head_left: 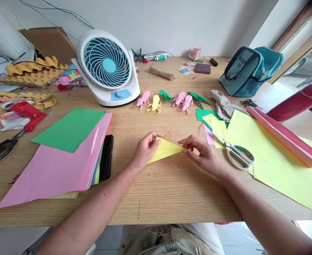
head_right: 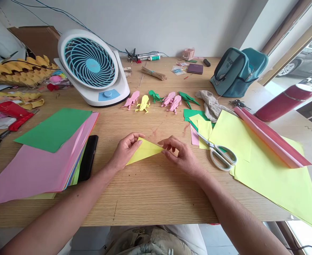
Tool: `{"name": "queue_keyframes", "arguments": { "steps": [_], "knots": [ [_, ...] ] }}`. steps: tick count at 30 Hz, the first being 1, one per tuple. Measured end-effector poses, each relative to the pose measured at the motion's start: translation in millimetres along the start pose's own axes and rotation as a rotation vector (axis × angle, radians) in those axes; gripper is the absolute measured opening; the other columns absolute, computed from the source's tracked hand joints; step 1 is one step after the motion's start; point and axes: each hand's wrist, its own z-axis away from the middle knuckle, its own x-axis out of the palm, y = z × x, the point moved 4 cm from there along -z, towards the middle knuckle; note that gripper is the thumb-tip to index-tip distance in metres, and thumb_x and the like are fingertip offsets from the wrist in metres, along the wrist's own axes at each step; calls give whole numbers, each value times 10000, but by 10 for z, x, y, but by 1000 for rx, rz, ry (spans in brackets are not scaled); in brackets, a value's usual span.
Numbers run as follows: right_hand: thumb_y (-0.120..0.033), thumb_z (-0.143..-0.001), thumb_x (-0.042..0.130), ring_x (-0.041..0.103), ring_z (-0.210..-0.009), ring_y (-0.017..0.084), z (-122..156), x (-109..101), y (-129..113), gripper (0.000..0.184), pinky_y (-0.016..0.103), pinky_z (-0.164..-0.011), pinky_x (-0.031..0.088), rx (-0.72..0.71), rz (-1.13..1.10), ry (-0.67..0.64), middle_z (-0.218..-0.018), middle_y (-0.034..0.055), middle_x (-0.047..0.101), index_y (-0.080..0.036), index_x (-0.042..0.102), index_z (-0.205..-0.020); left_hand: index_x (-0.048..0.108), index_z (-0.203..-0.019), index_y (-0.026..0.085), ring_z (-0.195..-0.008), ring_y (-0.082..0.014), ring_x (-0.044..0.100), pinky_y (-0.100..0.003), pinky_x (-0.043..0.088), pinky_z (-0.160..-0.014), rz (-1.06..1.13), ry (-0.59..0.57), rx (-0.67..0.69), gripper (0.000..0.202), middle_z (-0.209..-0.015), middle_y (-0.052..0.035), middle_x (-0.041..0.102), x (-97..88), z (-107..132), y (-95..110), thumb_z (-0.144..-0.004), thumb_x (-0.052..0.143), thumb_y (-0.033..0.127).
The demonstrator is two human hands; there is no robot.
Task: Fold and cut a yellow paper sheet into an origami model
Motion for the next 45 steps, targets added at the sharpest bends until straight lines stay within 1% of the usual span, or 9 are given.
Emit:
{"name": "queue_keyframes", "arguments": {
  "steps": [9,14,19,26,29,34,37,42,45],
  "knots": [
    [-380,-930,566,520,-699,143,5,97,-32,231,271,-627,387,129,-67,-12,-769,-3,603,-214,641,-1073,662,-1085,185,-699,-126,499,-229,378,-659,-27,-28,57,259,-831,-6,615,32,54,73,-904,582,352],
    [-422,-924,572,529,-730,154,4,99,39,258,278,-665,401,135,-193,13,-793,2,607,-213,643,-1059,624,-1214,209,-933,-206,644,-299,478,-822,410,-155,-119,431,-1103,-73,698,72,68,104,-898,576,499],
    [-446,-903,605,532,-754,161,5,65,48,276,300,-731,429,100,-264,14,-827,12,615,-214,648,-1046,697,-1059,157,-1151,-283,603,-354,467,-949,612,-319,-186,421,-1183,-129,681,148,104,200,-850,626,515],
    [-460,-884,626,537,-701,144,11,81,25,270,278,-657,422,132,-257,32,-745,2,613,-193,648,-847,636,-1194,196,-1203,-288,565,-371,419,-1007,436,-454,17,502,-1306,-131,603,142,188,330,-888,565,587],
    [-465,-892,619,560,-720,151,10,83,9,274,292,-691,458,117,-266,26,-763,11,631,-196,639,-847,631,-1151,194,-1190,-280,560,-375,392,-1033,249,-480,128,479,-1221,-125,624,128,208,379,-856,625,571],
    [-420,-913,620,649,-881,193,35,31,-34,210,347,-829,516,48,-381,39,-927,59,702,-212,647,-913,645,-1034,203,-1086,-258,574,-382,345,-1063,-219,-371,479,344,-1041,-91,654,103,235,502,-812,714,457],
    [-391,-906,643,663,-882,198,54,-44,-69,178,363,-834,534,5,-415,102,-927,66,709,-214,644,-923,649,-892,211,-960,-235,589,-423,270,-1121,-409,-288,621,309,-899,-57,646,94,243,524,-788,723,492],
    [-415,-860,700,627,-701,151,56,-183,-128,206,286,-674,533,-24,-402,281,-754,22,665,-217,645,-847,640,-810,187,-818,-178,566,-414,334,-1049,-492,-212,717,268,-799,-14,622,91,255,534,-815,713,445],
    [-413,-844,717,597,-661,136,48,-200,-130,198,269,-636,521,-4,-438,303,-740,7,637,-228,645,-836,645,-837,171,-767,-148,560,-309,417,-858,-458,-266,606,159,-785,-4,638,132,265,537,-851,681,326]
  ]
}}
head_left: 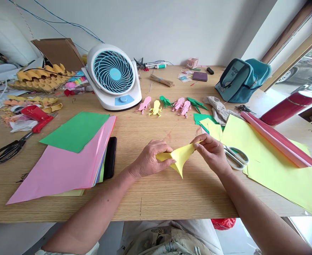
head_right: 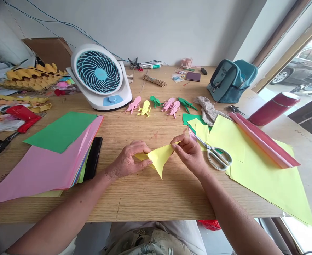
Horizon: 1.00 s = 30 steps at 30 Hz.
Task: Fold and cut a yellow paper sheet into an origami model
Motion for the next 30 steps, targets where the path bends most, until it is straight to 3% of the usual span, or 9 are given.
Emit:
{"name": "queue_keyframes", "arguments": {
  "steps": [3,8,14,19,21,25,30],
  "knots": [
    [-417,-815,745,598,-704,144,2,19,62,229,273,-642,517,68,-74,-40,-825,11,645,-247,652,-936,641,-803,162,-720,-120,564,-236,406,-688,117,-81,-166,129,-765,7,624,36,-2,7,-870,634,272],
    [-417,-791,762,605,-671,149,31,162,251,474,265,-592,485,322,-221,-231,-771,-17,643,-280,553,-1194,640,-779,160,-660,-102,523,-214,372,-609,274,-208,-403,203,-701,30,585,99,39,-105,-880,605,332],
    [-389,-718,800,580,-636,146,20,223,316,560,258,-570,456,431,-252,-111,-711,-44,605,-274,519,-1188,587,-729,154,-584,-83,421,-203,282,-517,421,-249,-536,318,-640,40,473,179,86,-300,-874,601,437],
    [-360,-724,791,555,-633,145,25,200,322,610,263,-571,454,422,-224,-42,-668,-61,534,-278,514,-1261,558,-663,158,-557,-81,397,-201,263,-496,495,-246,-591,382,-611,38,453,205,85,-321,-867,586,479],
    [-367,-737,783,580,-671,152,34,203,325,641,275,-605,482,434,-237,-46,-707,-48,569,-287,486,-1299,575,-669,159,-562,-83,423,-198,287,-507,543,-237,-626,370,-617,34,485,216,93,-315,-849,612,480],
    [-447,-841,683,630,-780,169,43,193,320,601,310,-681,519,418,-210,-62,-904,15,660,-299,422,-1362,628,-725,157,-603,-96,518,-201,366,-564,711,-76,-725,332,-678,16,591,207,109,-326,-809,677,475],
    [-473,-884,637,626,-1002,205,11,74,287,507,359,-822,515,141,90,67,-1167,86,636,-281,450,-1314,663,-754,151,-623,-109,582,-215,441,-608,924,221,-823,312,-684,5,639,178,129,-395,-716,788,435]
  ]
}}
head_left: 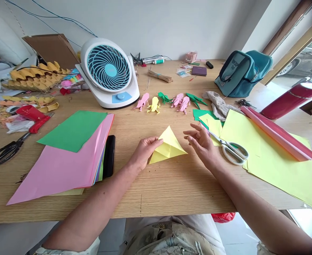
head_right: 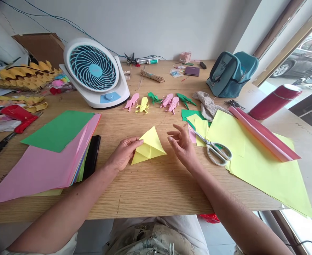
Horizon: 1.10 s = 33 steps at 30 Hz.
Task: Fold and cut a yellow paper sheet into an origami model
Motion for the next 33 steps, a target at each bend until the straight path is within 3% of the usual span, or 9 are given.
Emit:
{"name": "queue_keyframes", "arguments": {
  "steps": [7,12,18,22,28,31,33],
  "knots": [
    [-482,-931,573,626,-964,196,58,105,12,405,345,-795,517,-39,76,-145,-1206,91,611,-269,509,-1270,657,-733,143,-610,-108,593,-220,467,-603,82,70,-7,333,-678,1,649,-26,-24,-35,-675,825,425],
    [-487,-953,533,628,-901,177,94,125,-103,385,338,-790,510,-44,95,-173,-1202,83,604,-260,517,-1264,642,-730,146,-612,-107,587,-218,455,-605,66,55,-2,328,-674,8,642,-36,-38,-65,-691,811,424],
    [-347,-949,563,630,-902,184,143,161,-229,277,348,-786,513,-189,280,-207,-1188,86,593,-254,539,-1209,627,-740,152,-584,-105,535,-227,424,-589,-80,73,68,353,-620,35,566,-46,-50,-63,-723,768,475],
    [-240,-933,557,617,-910,188,186,224,-239,317,367,-818,518,-289,372,-263,-1143,78,584,-265,533,-1248,613,-716,148,-579,-89,475,-207,366,-552,-240,71,173,365,-631,34,538,-28,-27,18,-781,708,495],
    [-193,-912,560,614,-1021,201,194,262,-185,316,380,-912,496,-259,366,-300,-1154,44,634,-273,540,-1217,601,-768,162,-661,-106,490,-211,392,-608,-547,-25,394,245,-714,25,537,39,56,197,-884,603,378],
    [-226,-931,552,643,-935,174,195,287,-172,262,341,-852,514,-202,287,-307,-1080,30,668,-263,568,-1190,552,-722,177,-702,-126,499,-227,400,-635,-834,74,581,203,-730,13,527,73,125,286,-882,598,293],
    [-269,-951,535,657,-852,159,200,320,-152,198,316,-787,527,-134,188,-324,-991,23,681,-250,596,-1138,569,-818,187,-814,-165,532,-268,435,-727,-983,185,726,106,-834,-17,568,90,178,341,-850,639,261]
  ]
}}
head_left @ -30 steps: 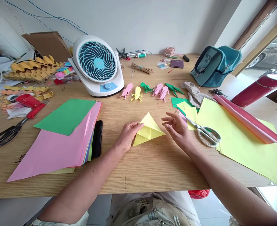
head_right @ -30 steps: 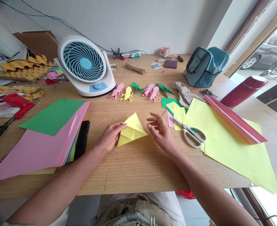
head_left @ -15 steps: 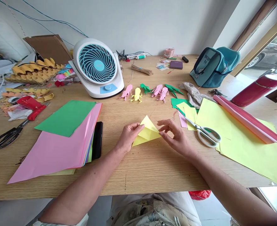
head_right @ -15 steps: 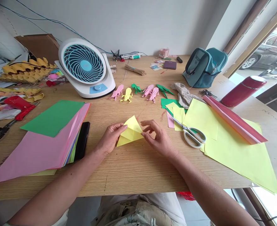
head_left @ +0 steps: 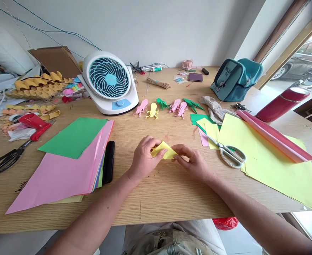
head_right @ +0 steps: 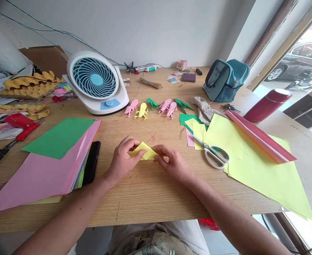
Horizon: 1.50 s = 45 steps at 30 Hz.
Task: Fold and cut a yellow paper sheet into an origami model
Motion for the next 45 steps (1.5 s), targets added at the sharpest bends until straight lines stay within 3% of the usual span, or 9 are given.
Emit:
{"name": "queue_keyframes", "arguments": {
  "steps": [3,6,11,17,22,26,33,39,45],
  "knots": [
    [-349,-953,547,659,-825,158,-1,68,29,184,301,-756,529,70,-205,-24,-925,20,679,-234,609,-1083,569,-1045,195,-995,-215,559,-336,450,-870,-74,81,64,256,-1056,-71,618,-47,-3,24,-820,682,242],
    [-378,-933,576,647,-842,160,11,115,48,227,287,-730,514,130,-305,-84,-944,28,681,-222,597,-1097,609,-1017,202,-841,-164,619,-274,471,-782,49,-95,-35,141,-933,-27,679,-22,-31,-46,-881,612,238],
    [-347,-931,566,631,-841,176,37,11,7,231,296,-694,492,140,-7,-80,-936,35,690,-227,598,-1125,685,-990,214,-748,-130,619,-223,448,-681,166,-394,-107,165,-842,2,696,69,-21,-97,-922,535,217],
    [-235,-923,562,587,-756,142,41,5,-65,115,288,-697,479,-37,206,-67,-957,36,628,-231,606,-1029,608,-1061,186,-897,-152,607,-271,487,-807,157,-481,63,268,-1010,-43,624,353,88,-111,-848,534,41],
    [-128,-899,534,592,-760,141,48,74,33,193,294,-726,480,-31,388,-152,-1014,49,569,-229,591,-1054,561,-1161,197,-1108,-209,556,-373,455,-971,28,-414,150,370,-1135,-77,592,436,120,-171,-853,506,-1],
    [-139,-875,588,590,-816,168,43,10,105,270,316,-769,475,5,520,-86,-1080,65,563,-236,585,-1127,588,-1041,206,-1029,-212,577,-379,474,-921,-60,-364,128,192,-1060,-55,591,311,116,-108,-880,580,102],
    [-123,-862,597,575,-731,149,71,-33,143,272,289,-696,446,70,585,-78,-994,48,574,-220,572,-1114,605,-1007,194,-963,-195,581,-318,493,-843,-216,-512,272,139,-1001,-52,591,220,363,48,-894,599,114],
    [-90,-848,602,584,-697,128,26,-130,48,243,263,-649,454,112,457,-195,-905,21,583,-205,589,-1061,614,-1013,159,-963,-186,583,-301,502,-831,-269,-521,401,234,-1034,-70,643,217,403,-22,-934,442,21],
    [-212,-780,750,591,-788,158,-216,-81,-64,393,295,-731,466,-98,518,-439,-1021,53,557,-224,596,-1141,623,-1020,154,-977,-203,582,-328,508,-855,-305,-454,437,251,-1055,-83,647,223,431,-12,-901,452,15]
  ]
}}
